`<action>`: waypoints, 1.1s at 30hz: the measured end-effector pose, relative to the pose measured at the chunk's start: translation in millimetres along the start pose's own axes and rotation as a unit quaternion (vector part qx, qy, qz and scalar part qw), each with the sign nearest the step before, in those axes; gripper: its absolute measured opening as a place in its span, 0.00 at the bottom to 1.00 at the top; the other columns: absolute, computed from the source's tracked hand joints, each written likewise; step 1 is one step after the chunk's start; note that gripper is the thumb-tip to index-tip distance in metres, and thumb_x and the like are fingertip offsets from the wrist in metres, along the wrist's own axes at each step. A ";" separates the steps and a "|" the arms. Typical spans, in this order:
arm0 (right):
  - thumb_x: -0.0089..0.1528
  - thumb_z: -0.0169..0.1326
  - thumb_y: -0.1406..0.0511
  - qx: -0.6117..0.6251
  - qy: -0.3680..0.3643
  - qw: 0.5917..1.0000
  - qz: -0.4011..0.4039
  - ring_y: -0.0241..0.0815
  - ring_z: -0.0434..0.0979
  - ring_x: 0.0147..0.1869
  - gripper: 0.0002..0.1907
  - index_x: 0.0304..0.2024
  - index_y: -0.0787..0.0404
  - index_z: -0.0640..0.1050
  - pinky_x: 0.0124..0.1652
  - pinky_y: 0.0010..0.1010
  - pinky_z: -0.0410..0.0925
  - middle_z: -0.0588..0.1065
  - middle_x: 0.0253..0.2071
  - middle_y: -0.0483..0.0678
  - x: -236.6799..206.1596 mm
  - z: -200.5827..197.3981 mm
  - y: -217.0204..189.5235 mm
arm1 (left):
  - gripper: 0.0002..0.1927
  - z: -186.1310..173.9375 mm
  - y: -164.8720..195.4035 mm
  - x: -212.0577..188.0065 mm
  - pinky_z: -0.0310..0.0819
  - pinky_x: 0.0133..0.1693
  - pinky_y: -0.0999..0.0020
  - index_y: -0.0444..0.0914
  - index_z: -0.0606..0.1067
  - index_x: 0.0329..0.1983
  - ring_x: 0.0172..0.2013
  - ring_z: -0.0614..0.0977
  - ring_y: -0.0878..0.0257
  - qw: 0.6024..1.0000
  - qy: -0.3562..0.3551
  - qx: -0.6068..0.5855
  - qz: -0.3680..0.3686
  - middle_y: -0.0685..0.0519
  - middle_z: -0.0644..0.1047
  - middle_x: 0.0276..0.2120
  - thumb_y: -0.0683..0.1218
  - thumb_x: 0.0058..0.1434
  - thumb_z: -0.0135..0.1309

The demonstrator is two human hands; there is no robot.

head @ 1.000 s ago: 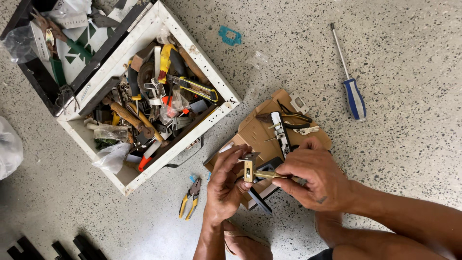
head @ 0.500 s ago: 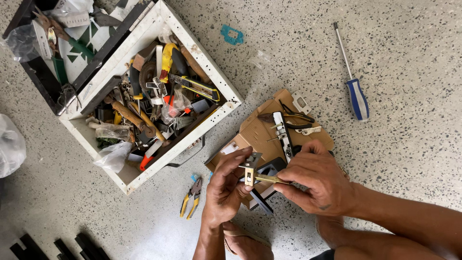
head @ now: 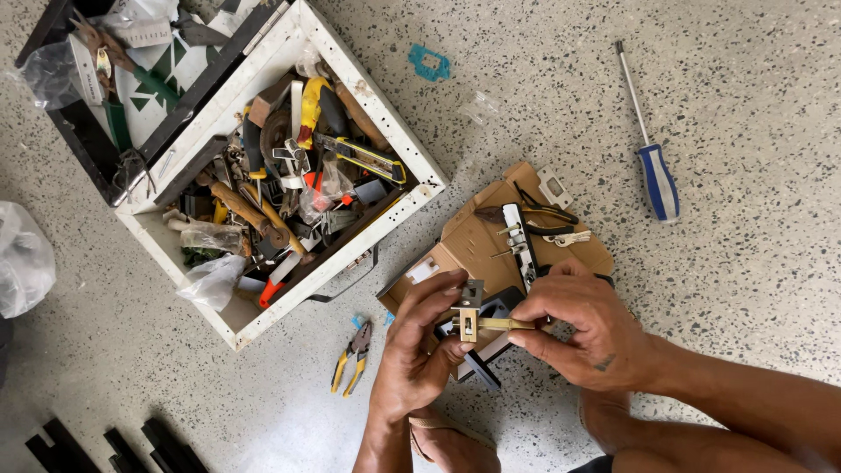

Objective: The person assembles a door handle by inserting a metal latch into a white metal plate, attaching two black door handles to the plate, and securing them with screws. The person tests the handle mechanism by turning the handles.

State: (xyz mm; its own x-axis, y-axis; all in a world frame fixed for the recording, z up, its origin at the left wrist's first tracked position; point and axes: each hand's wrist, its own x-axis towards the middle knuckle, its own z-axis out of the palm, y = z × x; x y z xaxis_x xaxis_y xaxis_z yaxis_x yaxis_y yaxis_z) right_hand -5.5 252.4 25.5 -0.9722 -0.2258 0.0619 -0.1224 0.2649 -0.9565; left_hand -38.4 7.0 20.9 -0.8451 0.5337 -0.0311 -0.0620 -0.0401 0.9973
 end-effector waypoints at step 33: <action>0.59 0.62 0.59 -0.006 -0.021 0.998 0.060 0.30 0.69 0.22 0.08 0.29 0.54 0.81 0.34 0.30 0.58 0.77 0.21 0.37 -2.1 9.5 28.6 | 0.31 -5.3 9.7 9.3 0.84 0.58 0.60 0.37 0.69 0.66 0.61 0.81 0.50 0.990 0.008 0.140 -0.007 0.42 0.73 0.63 0.43 0.60 0.66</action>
State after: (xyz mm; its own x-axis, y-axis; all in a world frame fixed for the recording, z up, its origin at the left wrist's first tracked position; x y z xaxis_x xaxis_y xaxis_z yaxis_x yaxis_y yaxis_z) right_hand -5.1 251.5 -4.6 -0.9706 -0.2313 -0.0661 -0.0073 0.3030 -0.9530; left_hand -49.6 7.0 30.0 -0.8538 0.5187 -0.0442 0.0732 0.2038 0.9763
